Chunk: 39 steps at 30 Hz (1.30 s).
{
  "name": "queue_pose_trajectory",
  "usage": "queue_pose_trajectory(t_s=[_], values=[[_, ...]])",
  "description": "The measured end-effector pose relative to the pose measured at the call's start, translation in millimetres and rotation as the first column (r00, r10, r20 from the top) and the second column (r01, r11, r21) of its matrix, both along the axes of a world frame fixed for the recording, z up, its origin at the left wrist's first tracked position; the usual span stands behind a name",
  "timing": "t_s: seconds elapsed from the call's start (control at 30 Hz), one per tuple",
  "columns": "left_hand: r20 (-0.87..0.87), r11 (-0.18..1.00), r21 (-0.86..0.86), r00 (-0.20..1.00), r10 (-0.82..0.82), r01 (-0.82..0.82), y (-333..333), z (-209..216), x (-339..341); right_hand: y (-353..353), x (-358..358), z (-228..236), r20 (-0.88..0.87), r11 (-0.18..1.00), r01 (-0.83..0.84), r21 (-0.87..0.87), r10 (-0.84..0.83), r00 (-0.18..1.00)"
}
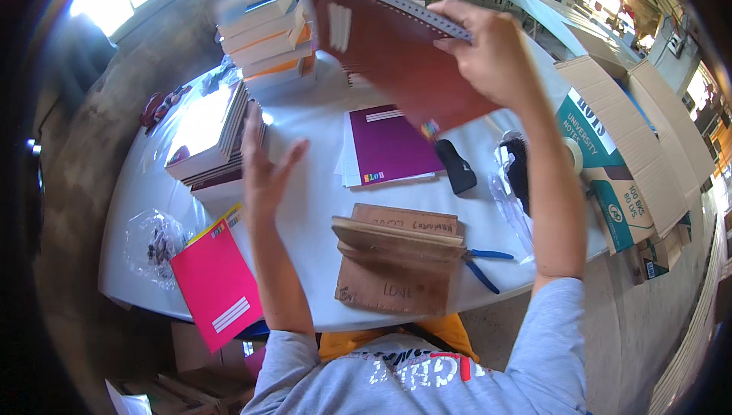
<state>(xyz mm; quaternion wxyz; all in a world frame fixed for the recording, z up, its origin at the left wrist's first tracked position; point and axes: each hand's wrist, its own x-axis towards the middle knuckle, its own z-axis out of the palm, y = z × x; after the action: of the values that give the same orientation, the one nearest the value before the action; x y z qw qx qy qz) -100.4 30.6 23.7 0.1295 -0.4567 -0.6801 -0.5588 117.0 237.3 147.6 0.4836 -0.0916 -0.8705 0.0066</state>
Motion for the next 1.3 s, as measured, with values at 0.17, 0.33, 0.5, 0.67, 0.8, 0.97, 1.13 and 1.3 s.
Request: queue_pose_trajectory(t_s=[0.17, 0.33, 0.5, 0.67, 0.8, 0.97, 1.13, 1.3], values=[[0.325, 0.950, 0.155, 0.894, -0.309, 0.272, -84, 69, 48, -92, 51, 53, 0.226, 0.912, -0.368, -0.181, 0.403, 0.887], [0.527, 0.874, 0.322, 0.698, -0.485, 0.364, -149, -8, 82, -148, 67, 8, 0.430, 0.881, -0.379, -0.284, 0.471, 0.770], [0.652, 0.919, 0.172, 0.659, -0.376, 0.354, -138, -109, 104, -164, 77, -80, 0.597, 0.957, -0.185, -0.224, 0.285, 0.750], [0.646, 0.831, 0.385, 0.526, -0.553, 0.401, -136, -142, 101, -146, 122, -89, 0.466, 0.749, 0.176, -0.639, 0.195, 0.863], [0.677, 0.894, 0.256, 0.592, -0.438, 0.369, -116, -124, 107, -122, 147, -209, -0.561, -0.014, -0.579, -0.815, 0.266, 0.784], [0.701, 0.931, 0.195, 0.620, -0.353, 0.309, -111, -106, 110, -183, 97, -202, -0.384, 0.216, -0.388, -0.896, 0.063, 0.921], [0.697, 0.882, 0.057, 0.614, -0.370, 0.467, -120, -138, 89, -163, 113, -250, -0.291, 0.147, -0.316, -0.937, 0.166, 0.942], [0.782, 0.904, 0.120, 0.522, -0.340, 0.411, -115, -118, 105, -181, 123, -246, -0.174, 0.243, -0.196, -0.950, 0.110, 0.979]])
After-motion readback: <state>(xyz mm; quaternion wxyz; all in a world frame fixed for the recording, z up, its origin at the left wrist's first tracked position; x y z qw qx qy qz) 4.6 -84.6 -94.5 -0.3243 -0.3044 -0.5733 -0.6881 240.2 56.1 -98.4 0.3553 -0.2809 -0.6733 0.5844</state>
